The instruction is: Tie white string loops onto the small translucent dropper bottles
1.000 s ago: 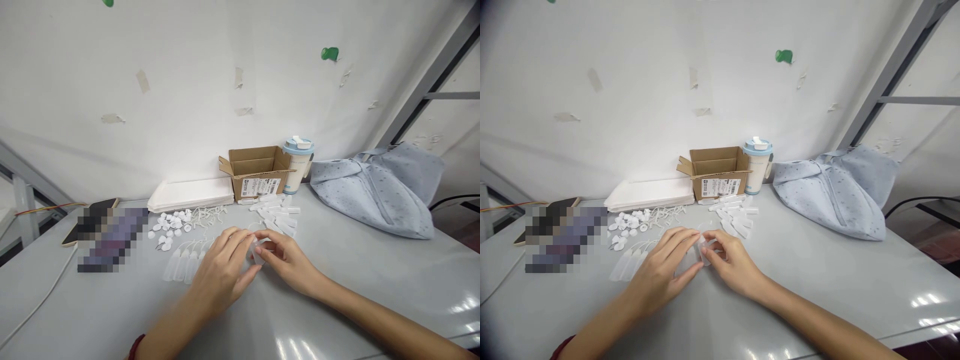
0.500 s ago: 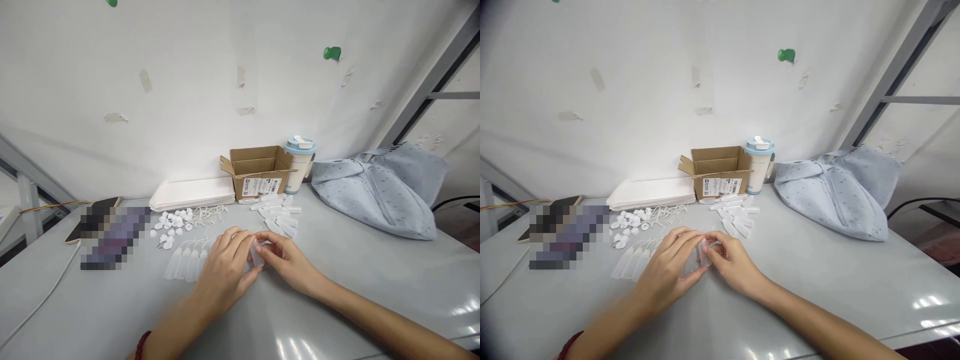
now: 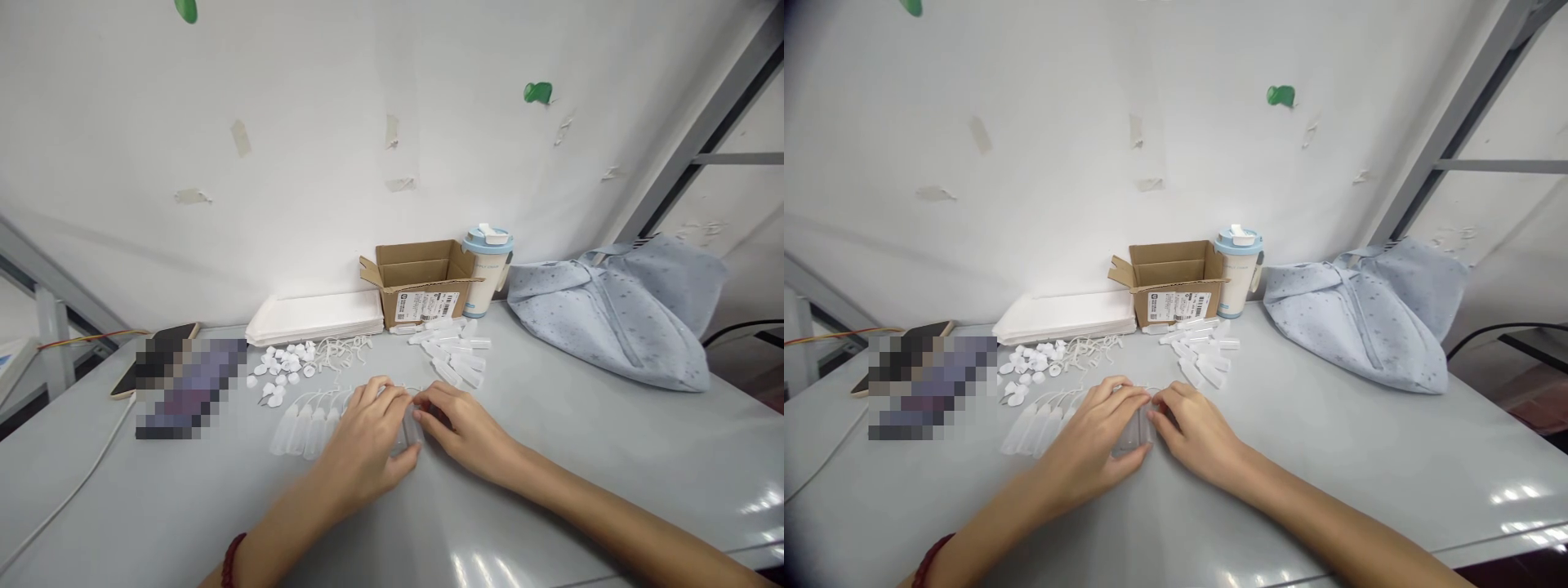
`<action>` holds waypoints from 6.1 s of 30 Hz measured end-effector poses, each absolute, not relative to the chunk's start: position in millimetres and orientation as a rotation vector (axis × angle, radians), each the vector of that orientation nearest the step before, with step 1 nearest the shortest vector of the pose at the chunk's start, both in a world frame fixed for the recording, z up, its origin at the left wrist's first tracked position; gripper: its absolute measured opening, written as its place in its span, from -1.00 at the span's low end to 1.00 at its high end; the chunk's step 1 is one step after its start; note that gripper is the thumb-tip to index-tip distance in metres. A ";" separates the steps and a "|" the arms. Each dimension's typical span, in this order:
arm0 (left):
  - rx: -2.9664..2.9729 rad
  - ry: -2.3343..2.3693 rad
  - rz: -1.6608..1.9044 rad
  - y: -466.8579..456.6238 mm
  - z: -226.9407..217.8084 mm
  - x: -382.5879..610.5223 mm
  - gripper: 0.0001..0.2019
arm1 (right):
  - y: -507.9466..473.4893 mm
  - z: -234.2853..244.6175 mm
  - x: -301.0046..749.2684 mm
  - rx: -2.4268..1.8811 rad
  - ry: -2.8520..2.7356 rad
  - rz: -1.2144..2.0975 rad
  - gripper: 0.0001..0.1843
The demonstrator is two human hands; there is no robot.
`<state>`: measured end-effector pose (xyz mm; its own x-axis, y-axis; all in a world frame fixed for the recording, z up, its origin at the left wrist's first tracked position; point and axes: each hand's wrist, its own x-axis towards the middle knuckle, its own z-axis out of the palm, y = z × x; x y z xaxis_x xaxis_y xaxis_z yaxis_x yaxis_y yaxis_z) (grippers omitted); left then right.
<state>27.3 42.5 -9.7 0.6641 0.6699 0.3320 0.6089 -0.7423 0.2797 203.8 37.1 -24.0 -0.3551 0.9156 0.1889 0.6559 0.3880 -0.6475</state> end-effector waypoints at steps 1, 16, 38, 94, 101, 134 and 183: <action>2.735 1.060 0.628 42.5 -9.5 27.2 -0.68 | 37.0 -23.9 203.9 -1.345 -2.129 0.642 -0.86; 2.679 1.066 0.548 42.3 -5.8 24.4 -0.68 | 37.4 -25.3 203.9 -1.361 -2.162 0.654 -0.85; 2.615 1.533 0.509 97.4 -10.9 -22.2 -0.65 | 98.2 -4.6 212.9 -1.427 -2.275 0.013 -0.77; 1.931 1.009 1.035 47.1 6.1 21.5 -0.84 | 37.5 -16.7 209.8 -1.106 -1.863 0.830 -0.66; 1.924 1.002 1.033 47.3 6.2 23.5 -0.86 | 36.3 -14.1 209.2 -1.088 -1.819 0.872 -0.74; 1.619 1.167 1.030 38.6 12.2 29.7 -0.83 | 33.4 -13.5 207.4 -1.064 -1.775 0.792 -0.79; 2.766 1.082 0.963 44.7 -18.5 42.5 -0.63 | 39.4 -24.5 200.8 -1.335 -1.491 1.002 -0.81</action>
